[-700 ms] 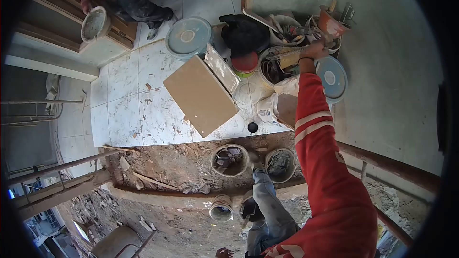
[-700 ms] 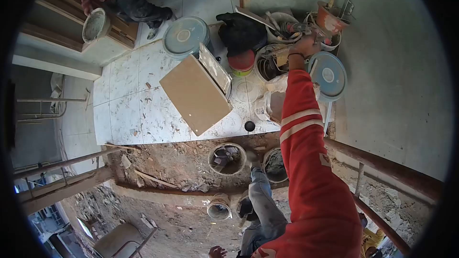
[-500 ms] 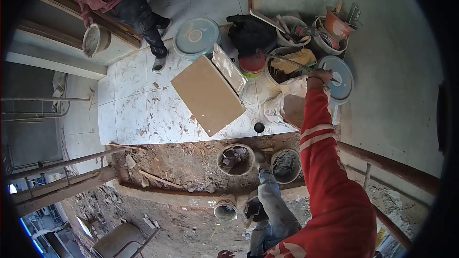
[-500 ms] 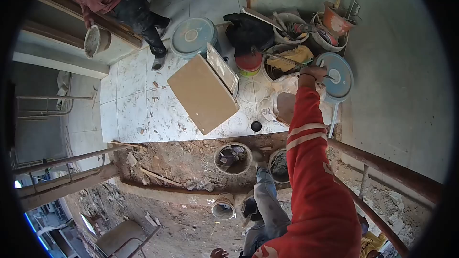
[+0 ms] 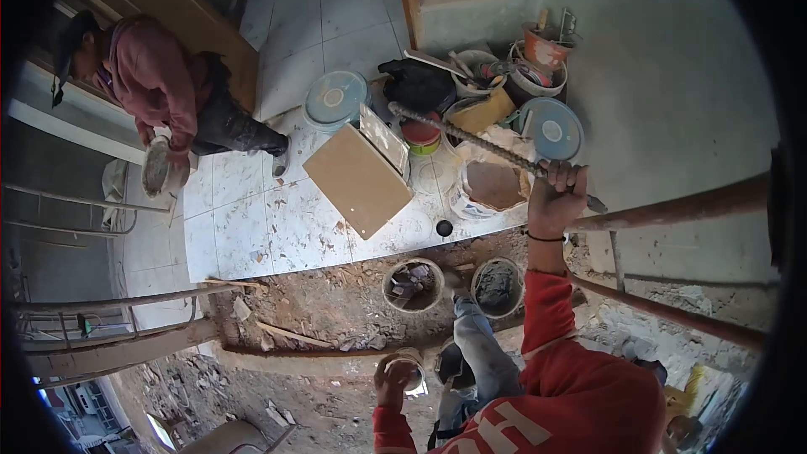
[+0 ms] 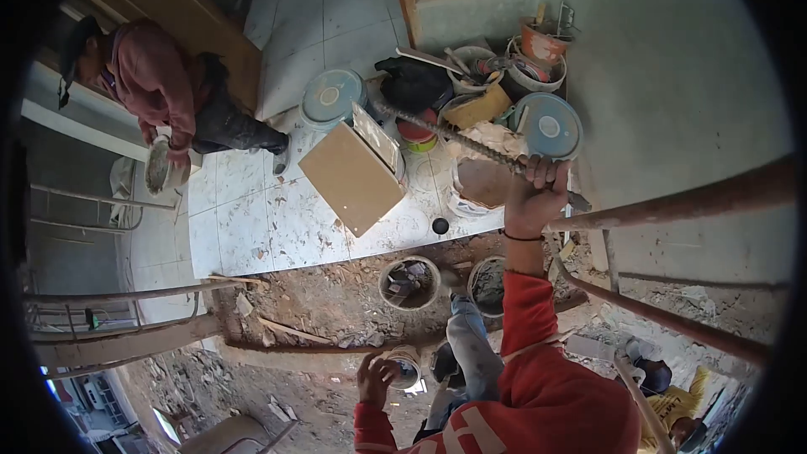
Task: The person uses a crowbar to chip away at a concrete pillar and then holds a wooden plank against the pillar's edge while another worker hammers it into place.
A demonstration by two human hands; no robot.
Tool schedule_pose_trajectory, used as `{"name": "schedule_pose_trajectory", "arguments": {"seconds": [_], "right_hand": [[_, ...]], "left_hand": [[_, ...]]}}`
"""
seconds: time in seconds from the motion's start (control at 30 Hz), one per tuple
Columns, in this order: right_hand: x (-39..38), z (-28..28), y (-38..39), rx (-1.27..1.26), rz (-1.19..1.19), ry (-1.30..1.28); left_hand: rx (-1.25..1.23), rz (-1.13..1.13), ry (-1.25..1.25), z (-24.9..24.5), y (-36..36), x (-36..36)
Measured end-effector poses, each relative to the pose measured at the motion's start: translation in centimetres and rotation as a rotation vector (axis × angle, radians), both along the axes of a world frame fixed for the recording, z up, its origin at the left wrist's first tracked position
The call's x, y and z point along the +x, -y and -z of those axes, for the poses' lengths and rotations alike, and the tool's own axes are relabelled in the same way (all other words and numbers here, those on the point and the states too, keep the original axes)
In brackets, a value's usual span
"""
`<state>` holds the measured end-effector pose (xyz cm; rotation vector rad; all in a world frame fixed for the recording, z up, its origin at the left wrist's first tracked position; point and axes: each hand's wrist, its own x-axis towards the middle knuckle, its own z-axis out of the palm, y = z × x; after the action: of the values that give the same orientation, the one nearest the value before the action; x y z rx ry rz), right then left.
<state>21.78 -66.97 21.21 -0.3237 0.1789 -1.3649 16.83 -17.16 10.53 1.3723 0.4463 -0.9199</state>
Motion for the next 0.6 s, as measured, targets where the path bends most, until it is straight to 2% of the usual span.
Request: {"name": "schedule_pose_trajectory", "arguments": {"seconds": [0.03, 0.1, 0.17, 0.27, 0.3, 0.33, 0.37, 0.4, 0.43, 0.47, 0.5, 0.53, 0.57, 0.6], "right_hand": [[-5.1, -3.7, -3.8, 0.02, -0.063, 0.02], [-10.9, -7.0, -9.5, 0.022, -0.149, 0.041], [-17.7, -9.5, -15.6, 0.074, -0.243, 0.05], [-28.4, -10.3, -24.5, 0.13, -0.339, -0.018], [-31.7, -9.5, -26.9, 0.132, -0.277, -0.024], [-34.9, -7.7, -29.3, 0.153, -0.369, -0.023], [-38.0, -6.8, -31.5, 0.179, -0.458, -0.018], [-40.9, -7.0, -33.6, 0.185, -0.397, -0.014], [-43.3, -7.2, -35.3, 0.397, -0.466, -0.308], [-45.4, -7.2, -36.2, 0.614, -0.535, -0.588], [-48.8, -5.7, -36.6, 0.629, -0.489, -0.563], [-53.4, -2.9, -37.0, 0.215, -0.756, -1.103], [-56.8, -1.3, -37.4, -0.255, -1.003, -1.618], [-58.7, -1.7, -37.7, -0.216, -0.989, -1.612]], "left_hand": [[-0.265, 0.007, 0.013, -3.4, 2.7, 1.5], [-0.333, 0.026, -0.019, -7.8, 5.0, 1.2], [-0.517, 0.025, -0.032, -10.4, 5.3, -1.0], [-0.789, -0.143, -0.182, -13.4, 3.6, -6.0], [-0.768, -0.211, -0.18, -14.9, 2.7, -8.3], [-0.751, -0.282, -0.174, -15.9, 2.1, -10.3], [-0.788, -0.292, -0.255, -12.0, -0.6, -11.2], [-0.761, -0.336, -0.298, -10.4, -2.5, -12.8], [-0.733, -0.381, -0.34, -8.8, -4.3, -14.5], [-0.658, -0.458, -0.335, -9.4, -4.6, -16.9], [-0.597, -0.441, -0.294, -8.1, -5.7, -17.9], [-0.539, -0.427, -0.252, -6.7, -6.3, -18.9], [-0.506, -0.47, -0.245, -8.4, -4.9, -20.8], [-0.487, -0.44, -0.252, -9.3, -4.1, -22.0]]}}
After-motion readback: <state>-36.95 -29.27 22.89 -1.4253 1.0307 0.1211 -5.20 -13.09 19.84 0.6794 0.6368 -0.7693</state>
